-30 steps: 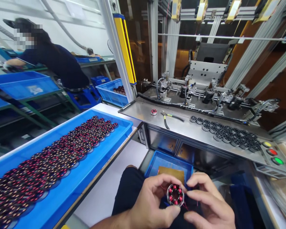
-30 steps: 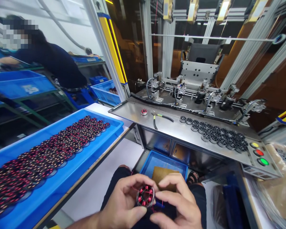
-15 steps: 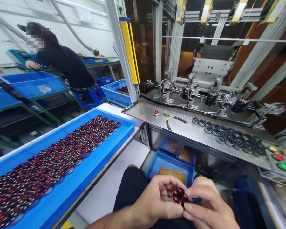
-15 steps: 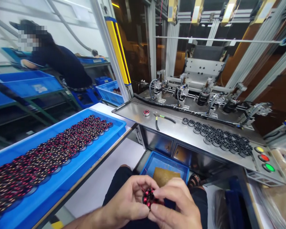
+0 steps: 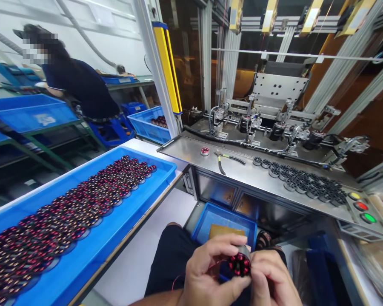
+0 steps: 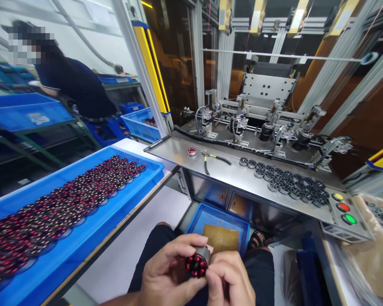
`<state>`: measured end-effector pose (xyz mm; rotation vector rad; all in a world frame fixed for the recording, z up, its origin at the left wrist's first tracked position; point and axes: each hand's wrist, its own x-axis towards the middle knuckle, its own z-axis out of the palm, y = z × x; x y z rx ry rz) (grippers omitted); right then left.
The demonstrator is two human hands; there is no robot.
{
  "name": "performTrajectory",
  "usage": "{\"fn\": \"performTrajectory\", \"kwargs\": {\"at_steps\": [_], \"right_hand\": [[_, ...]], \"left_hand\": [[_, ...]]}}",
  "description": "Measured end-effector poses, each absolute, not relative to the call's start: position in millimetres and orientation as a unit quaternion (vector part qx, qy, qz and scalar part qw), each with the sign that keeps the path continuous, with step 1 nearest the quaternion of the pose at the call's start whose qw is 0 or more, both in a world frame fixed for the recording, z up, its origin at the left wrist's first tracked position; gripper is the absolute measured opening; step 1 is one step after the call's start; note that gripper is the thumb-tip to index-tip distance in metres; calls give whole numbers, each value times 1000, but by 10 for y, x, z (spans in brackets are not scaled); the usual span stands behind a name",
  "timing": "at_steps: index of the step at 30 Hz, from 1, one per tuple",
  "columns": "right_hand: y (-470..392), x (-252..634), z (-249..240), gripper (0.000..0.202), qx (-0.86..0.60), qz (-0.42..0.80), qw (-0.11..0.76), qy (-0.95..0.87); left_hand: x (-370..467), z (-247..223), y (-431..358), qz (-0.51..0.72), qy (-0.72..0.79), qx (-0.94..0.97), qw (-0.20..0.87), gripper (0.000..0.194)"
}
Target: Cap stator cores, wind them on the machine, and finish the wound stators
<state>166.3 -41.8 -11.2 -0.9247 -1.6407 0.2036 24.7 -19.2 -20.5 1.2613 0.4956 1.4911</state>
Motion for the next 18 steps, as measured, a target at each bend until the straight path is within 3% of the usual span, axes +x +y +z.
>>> {"fn": "performTrajectory", "kwargs": {"at_steps": [5,9,18], "right_hand": [[-407,1586,-157,11,-430,99,616,-653],[-390,1689,-60,12,-416,74,571,-704],[-388,1779,-65,16,-431,69,543,-718]], "left_hand": [[157,-179,-91,487,207,492,691,70],[112,-232,-8,357,130,443,812,54],[133,-224,-18,455,96,404,788,33]]}}
